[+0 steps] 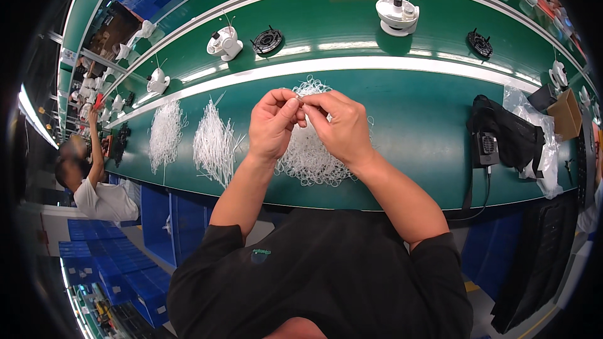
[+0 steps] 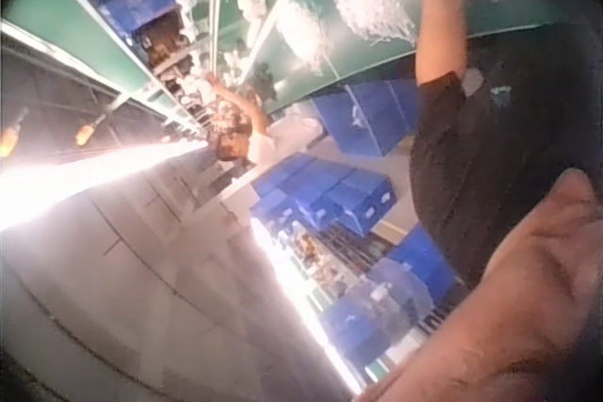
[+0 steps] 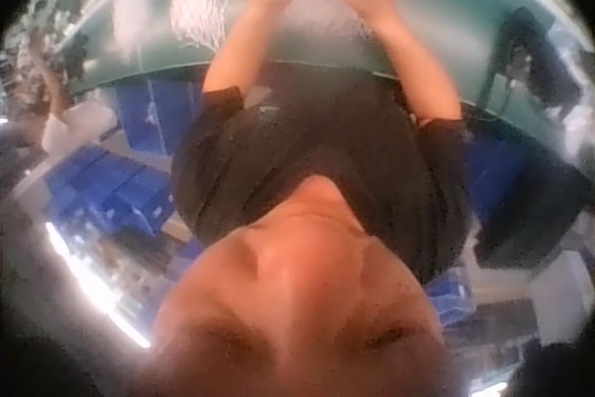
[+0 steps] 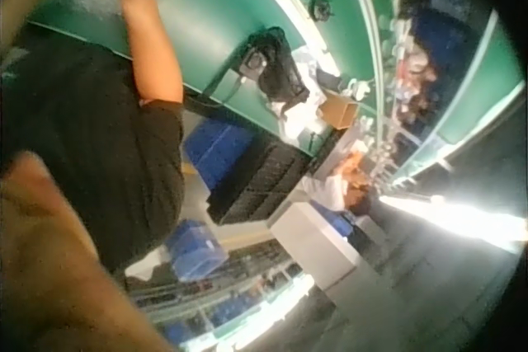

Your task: The person sits at a green assembly table and repeatedly picks up white zip ties from a pile. They insert the ties into a small white circular device, manipulate the internal components, and then place the device back on the table. The process is repeated continuously throughout the clip.

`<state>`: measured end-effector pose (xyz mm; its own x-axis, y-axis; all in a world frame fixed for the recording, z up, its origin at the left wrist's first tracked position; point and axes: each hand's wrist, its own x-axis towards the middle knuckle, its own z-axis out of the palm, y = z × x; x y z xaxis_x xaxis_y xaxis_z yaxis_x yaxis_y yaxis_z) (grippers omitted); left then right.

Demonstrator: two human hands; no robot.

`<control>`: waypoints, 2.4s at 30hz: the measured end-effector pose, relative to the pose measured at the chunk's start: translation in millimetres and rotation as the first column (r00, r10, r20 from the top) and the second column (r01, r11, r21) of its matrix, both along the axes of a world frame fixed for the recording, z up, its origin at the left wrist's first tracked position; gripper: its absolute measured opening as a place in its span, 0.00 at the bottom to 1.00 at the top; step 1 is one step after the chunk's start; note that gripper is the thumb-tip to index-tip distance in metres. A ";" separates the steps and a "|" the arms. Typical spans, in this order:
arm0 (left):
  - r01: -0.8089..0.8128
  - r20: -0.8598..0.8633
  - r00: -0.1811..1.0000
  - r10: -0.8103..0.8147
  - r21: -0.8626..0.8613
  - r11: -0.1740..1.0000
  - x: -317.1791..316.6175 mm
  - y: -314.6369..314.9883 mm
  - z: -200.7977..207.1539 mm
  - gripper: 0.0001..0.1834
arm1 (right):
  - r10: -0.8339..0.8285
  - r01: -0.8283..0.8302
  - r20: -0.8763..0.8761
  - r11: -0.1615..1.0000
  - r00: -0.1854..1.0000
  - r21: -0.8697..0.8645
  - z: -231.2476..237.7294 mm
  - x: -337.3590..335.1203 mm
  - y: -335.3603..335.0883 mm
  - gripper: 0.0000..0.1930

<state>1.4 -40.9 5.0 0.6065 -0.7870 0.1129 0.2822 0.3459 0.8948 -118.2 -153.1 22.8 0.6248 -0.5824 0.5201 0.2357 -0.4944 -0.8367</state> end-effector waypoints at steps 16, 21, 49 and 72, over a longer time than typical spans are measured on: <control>-0.056 0.130 0.990 0.046 0.075 0.996 -2.7 -1.2 -0.7 0.07 | 0.011 -0.011 -0.059 1.000 0.998 0.016 -0.1 -4.4 -3.6 0.05; -0.044 0.280 0.960 -0.004 0.165 0.985 -4.2 -0.8 -0.3 0.06 | 0.023 -0.021 -0.063 0.999 0.998 0.040 -2.4 -5.8 -7.8 0.08; 0.134 0.084 0.982 -0.169 0.323 0.937 16.2 15.5 -1.2 0.04 | -0.826 0.318 -0.344 0.506 0.446 -0.802 -48.6 6.8 -324.0 0.08; 0.120 0.259 0.923 -0.283 0.505 0.855 -41.7 -117.4 3.6 0.25 | -0.588 0.170 -0.309 0.620 0.748 -0.766 -27.2 -118.4 -84.7 0.06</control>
